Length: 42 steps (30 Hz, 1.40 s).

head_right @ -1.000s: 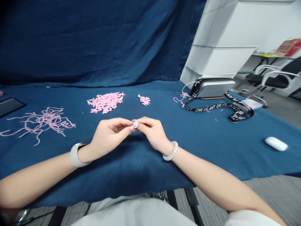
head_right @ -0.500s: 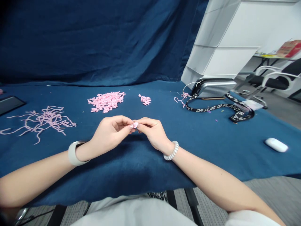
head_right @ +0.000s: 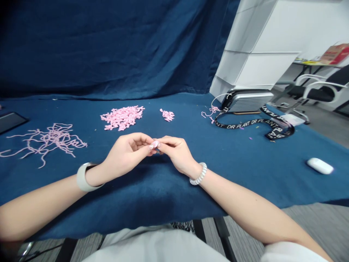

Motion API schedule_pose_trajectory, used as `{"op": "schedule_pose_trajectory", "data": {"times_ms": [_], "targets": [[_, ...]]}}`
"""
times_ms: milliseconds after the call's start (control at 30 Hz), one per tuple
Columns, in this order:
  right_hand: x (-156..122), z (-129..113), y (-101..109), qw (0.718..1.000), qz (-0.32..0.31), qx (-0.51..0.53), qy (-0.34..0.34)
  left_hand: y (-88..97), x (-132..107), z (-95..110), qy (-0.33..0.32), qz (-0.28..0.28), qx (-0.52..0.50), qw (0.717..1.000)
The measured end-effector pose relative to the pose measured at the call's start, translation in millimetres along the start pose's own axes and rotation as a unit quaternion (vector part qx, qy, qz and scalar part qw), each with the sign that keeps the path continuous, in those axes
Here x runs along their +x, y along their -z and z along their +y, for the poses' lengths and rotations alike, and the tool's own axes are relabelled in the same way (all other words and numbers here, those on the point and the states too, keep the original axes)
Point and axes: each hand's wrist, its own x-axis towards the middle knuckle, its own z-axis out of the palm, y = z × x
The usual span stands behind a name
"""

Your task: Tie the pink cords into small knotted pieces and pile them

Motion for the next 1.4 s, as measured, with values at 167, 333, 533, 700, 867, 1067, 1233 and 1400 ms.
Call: {"op": "schedule_pose_trajectory", "data": {"times_ms": [167,333,533,700,867,1067,1233,1400], "targets": [[-0.4,0.9,1.0,1.000,-0.004,-0.007,0.001,0.2,0.6,0.1,0.001,0.002,0.004,1.000],[-0.1,1.5,1.6,1.000,0.002,-0.014,-0.005,0.3,0.4,3.3,0.013,-0.002,-0.005,1.000],[-0.1,0.7,1.2,1.000,-0.005,0.002,-0.009,0.6,0.5,3.1,0.005,-0.004,-0.005,1.000],[-0.1,-0.1,0.9,1.000,-0.012,0.012,-0.007,0.9,0.2,0.6,0.002,-0.009,0.000,1.000],[-0.5,-1.1,-0.6,1.000,-0.007,-0.004,0.001,-0.9,0.5,-3.3,-0.006,0.017,0.019,1.000],[-0.2,0.8,-3.4,1.000,0.009,-0.017,0.017,-2.1,0.8,-7.9,-0.008,0.047,0.058,0.997],[-0.6,0.1,-3.7,1.000,0.024,0.003,-0.010,-1.6,1.0,-4.9,0.006,0.027,0.013,1.000],[-0.9,-4.4,-4.9,0.997,0.035,0.047,-0.045,-0.3,1.0,1.0,0.030,-0.002,-0.052,0.998]]}}
